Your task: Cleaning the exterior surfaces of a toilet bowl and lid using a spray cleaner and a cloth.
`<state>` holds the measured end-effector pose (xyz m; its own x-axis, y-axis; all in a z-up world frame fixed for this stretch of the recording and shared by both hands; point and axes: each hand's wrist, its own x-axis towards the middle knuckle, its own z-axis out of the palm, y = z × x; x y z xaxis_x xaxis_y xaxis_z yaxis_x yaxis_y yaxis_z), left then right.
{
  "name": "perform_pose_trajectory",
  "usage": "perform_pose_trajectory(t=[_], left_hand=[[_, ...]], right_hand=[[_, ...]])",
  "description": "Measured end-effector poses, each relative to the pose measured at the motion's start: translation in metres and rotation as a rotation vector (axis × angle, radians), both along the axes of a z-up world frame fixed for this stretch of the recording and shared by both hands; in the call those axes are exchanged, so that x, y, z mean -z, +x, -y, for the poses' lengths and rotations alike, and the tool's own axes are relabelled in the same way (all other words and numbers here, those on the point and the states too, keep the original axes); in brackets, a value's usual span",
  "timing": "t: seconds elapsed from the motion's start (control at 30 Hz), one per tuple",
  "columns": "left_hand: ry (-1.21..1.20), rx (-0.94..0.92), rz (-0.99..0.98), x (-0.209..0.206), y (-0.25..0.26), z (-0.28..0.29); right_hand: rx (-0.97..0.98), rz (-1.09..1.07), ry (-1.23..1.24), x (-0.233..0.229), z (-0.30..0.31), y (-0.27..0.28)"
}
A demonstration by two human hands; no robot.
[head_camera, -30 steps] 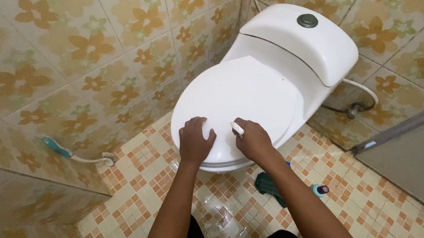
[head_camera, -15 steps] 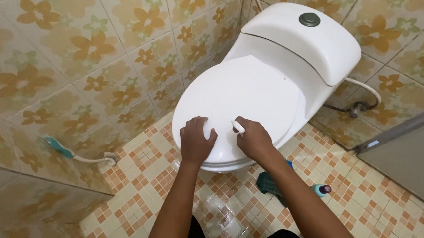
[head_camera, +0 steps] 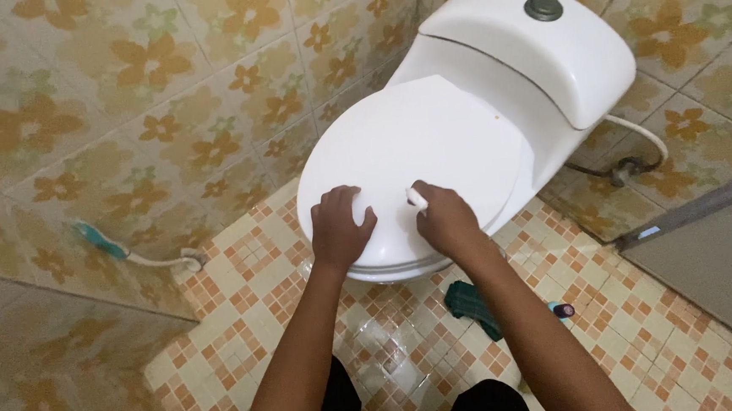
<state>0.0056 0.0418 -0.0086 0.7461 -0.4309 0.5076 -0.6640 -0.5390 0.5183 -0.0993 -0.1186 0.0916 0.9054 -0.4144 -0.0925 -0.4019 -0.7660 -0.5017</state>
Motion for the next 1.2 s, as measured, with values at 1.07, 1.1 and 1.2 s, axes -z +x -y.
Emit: perform_pose_trajectory(t=[1.07,1.1,1.2], left_hand=[[-0.021,0.025,-0.021,-0.001,0.009,-0.001],[-0.029,0.022,-0.079,0.004,-0.001,-0.001],[-0.026,0.028,-0.059,-0.001,0.001,-0.004]], right_hand=[[0.222,0.513,0.506,0.019,-0.002,-0.023],[0.219,0.552,0.535,0.028,-0.003,-0.033],[0.214,0.557,0.533,0.044,-0.015,-0.038]])
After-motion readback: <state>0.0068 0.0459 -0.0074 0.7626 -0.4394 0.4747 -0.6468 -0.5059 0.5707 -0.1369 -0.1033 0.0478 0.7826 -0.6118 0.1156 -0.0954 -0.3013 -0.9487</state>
